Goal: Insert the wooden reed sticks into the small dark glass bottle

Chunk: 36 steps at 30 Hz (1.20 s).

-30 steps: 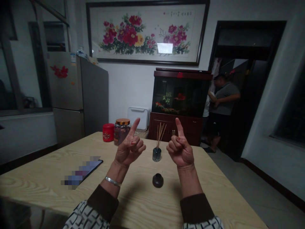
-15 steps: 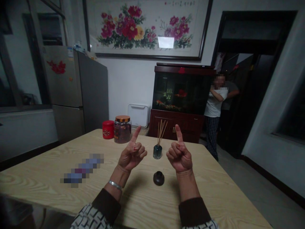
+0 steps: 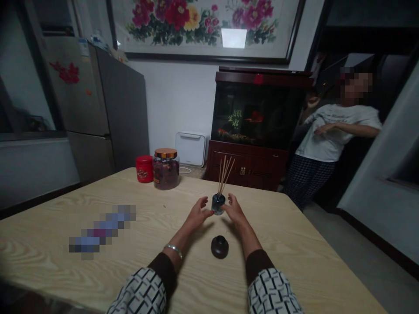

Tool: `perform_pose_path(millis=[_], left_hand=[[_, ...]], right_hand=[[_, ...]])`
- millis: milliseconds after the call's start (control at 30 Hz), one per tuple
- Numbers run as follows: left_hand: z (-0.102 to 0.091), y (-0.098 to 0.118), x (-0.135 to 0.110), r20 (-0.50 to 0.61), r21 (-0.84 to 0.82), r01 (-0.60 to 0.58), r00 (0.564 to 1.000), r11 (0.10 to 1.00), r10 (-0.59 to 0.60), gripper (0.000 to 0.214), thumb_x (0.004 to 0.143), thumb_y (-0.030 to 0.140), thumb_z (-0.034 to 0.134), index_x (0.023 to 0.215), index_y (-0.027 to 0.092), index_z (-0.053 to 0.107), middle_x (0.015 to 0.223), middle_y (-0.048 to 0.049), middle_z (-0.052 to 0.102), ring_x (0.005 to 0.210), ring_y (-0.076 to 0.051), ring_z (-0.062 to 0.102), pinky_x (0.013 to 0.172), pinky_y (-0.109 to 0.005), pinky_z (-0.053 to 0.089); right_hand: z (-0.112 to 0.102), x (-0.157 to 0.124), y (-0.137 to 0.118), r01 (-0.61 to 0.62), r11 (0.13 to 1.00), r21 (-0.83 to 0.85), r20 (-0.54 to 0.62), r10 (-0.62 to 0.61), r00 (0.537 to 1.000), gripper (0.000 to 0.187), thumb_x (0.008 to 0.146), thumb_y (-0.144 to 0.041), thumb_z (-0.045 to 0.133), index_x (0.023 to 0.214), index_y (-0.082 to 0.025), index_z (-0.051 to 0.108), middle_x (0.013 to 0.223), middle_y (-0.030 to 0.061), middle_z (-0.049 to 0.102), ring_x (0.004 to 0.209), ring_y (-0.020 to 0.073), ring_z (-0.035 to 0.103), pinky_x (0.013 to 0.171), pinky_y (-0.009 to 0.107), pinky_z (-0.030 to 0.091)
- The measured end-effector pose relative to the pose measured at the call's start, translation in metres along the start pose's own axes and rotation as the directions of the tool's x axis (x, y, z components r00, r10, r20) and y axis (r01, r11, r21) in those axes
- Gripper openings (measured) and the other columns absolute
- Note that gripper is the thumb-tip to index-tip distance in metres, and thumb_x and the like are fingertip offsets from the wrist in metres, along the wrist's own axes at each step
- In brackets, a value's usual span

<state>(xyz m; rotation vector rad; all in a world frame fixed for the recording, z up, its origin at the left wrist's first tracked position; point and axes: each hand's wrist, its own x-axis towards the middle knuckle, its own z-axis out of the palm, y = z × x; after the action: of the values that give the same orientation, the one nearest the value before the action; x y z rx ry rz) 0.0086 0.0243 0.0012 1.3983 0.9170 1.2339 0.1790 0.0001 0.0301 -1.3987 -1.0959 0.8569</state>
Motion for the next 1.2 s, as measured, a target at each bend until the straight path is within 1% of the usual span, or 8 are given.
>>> perform_pose_path(millis=[133, 267, 533, 700, 933, 1100, 1167, 1200], left_hand=[[0.008, -0.034, 0.013, 0.014, 0.136, -0.125, 0.992, 0.983, 0.125, 0.077, 0.068, 0.024, 0.079, 0.137, 0.019, 0.044, 0.146, -0.0178, 0.044, 0.131, -0.031, 0.046, 0.107, -0.046, 0.038], [0.012, -0.037, 0.012, 0.023, 0.211, -0.158, 0.987, 0.965, 0.156, 0.085, 0.069, 0.026, 0.078, 0.143, 0.014, 0.038, 0.147, -0.02, 0.042, 0.132, -0.032, 0.046, 0.111, -0.046, 0.035], [0.006, -0.008, -0.016, 0.172, 0.228, -0.155, 0.978, 0.961, 0.117, 0.063, 0.068, 0.027, 0.079, 0.125, 0.015, 0.054, 0.113, -0.0108, 0.068, 0.101, -0.026, 0.064, 0.089, -0.036, 0.05], [0.002, -0.004, -0.034, 0.154, 0.254, -0.138, 0.983, 0.957, 0.101, 0.059, 0.066, 0.027, 0.08, 0.12, 0.018, 0.057, 0.104, -0.0062, 0.07, 0.092, -0.022, 0.064, 0.081, -0.031, 0.05], [-0.001, -0.002, -0.039, 0.163, 0.26, -0.132, 0.982, 0.957, 0.091, 0.059, 0.066, 0.027, 0.079, 0.12, 0.018, 0.058, 0.105, -0.0059, 0.069, 0.094, -0.023, 0.064, 0.081, -0.031, 0.049], [-0.003, -0.001, -0.04, 0.151, 0.252, -0.122, 0.985, 0.96, 0.086, 0.065, 0.062, 0.034, 0.085, 0.12, 0.019, 0.059, 0.107, -0.0069, 0.069, 0.097, -0.024, 0.063, 0.084, -0.031, 0.048], [-0.003, -0.002, -0.04, 0.153, 0.248, -0.118, 0.985, 0.962, 0.081, 0.064, 0.063, 0.034, 0.085, 0.12, 0.019, 0.059, 0.105, -0.0067, 0.069, 0.095, -0.023, 0.063, 0.083, -0.031, 0.048], [-0.003, -0.002, -0.04, 0.152, 0.251, -0.116, 0.985, 0.961, 0.079, 0.064, 0.063, 0.033, 0.085, 0.12, 0.019, 0.059, 0.105, -0.0067, 0.069, 0.095, -0.023, 0.063, 0.083, -0.031, 0.049]], right_hand=[[0.014, 0.028, 0.02, 0.136, 0.99, -0.042, 0.1, -0.131, 0.986, 0.071, 0.061, -0.03, 0.071, 0.128, -0.024, 0.049, 0.131, 0.0095, 0.058, 0.126, 0.0269, 0.052, 0.106, 0.043, 0.038], [0.015, 0.036, 0.031, 0.274, 0.955, -0.111, 0.148, -0.257, 0.955, 0.054, 0.065, -0.031, 0.07, 0.116, -0.023, 0.054, 0.115, 0.007, 0.065, 0.11, 0.0257, 0.06, 0.102, 0.044, 0.041], [0.009, -0.024, 0.013, 0.275, 0.961, -0.043, 0.308, -0.249, 0.918, 0.051, 0.074, -0.04, 0.073, 0.119, -0.023, 0.057, 0.116, 0.0065, 0.065, 0.112, 0.0244, 0.059, 0.097, 0.039, 0.046], [0.025, -0.033, -0.003, 0.22, 0.975, -0.036, 0.193, -0.209, 0.959, 0.051, 0.078, -0.056, 0.065, 0.118, -0.023, 0.062, 0.115, 0.0077, 0.067, 0.111, 0.026, 0.06, 0.097, 0.039, 0.045], [0.052, -0.028, -0.029, 0.341, 0.938, -0.062, 0.01, -0.341, 0.94, 0.041, 0.091, -0.06, 0.046, 0.077, -0.024, 0.058, 0.1, 0.0066, 0.072, 0.1, 0.0245, 0.062, 0.097, 0.042, 0.044], [0.0, -0.006, -0.085, 0.422, 0.906, 0.022, -0.229, -0.406, 0.884, 0.042, 0.092, -0.065, 0.035, 0.084, -0.025, 0.045, 0.071, 0.0, 0.058, 0.062, 0.0167, 0.06, 0.065, 0.035, 0.051], [-0.034, 0.0, -0.09, 0.312, 0.875, -0.371, -0.191, -0.401, 0.896, 0.045, 0.096, -0.059, 0.021, 0.082, -0.025, 0.046, 0.065, -0.0001, 0.053, 0.053, 0.0152, 0.054, 0.057, 0.033, 0.045], [-0.051, 0.0, -0.086, 0.22, 0.769, -0.6, -0.125, -0.362, 0.924, 0.045, 0.097, -0.055, 0.02, 0.08, -0.024, 0.047, 0.066, 0.0014, 0.054, 0.055, 0.0163, 0.054, 0.059, 0.033, 0.043]])
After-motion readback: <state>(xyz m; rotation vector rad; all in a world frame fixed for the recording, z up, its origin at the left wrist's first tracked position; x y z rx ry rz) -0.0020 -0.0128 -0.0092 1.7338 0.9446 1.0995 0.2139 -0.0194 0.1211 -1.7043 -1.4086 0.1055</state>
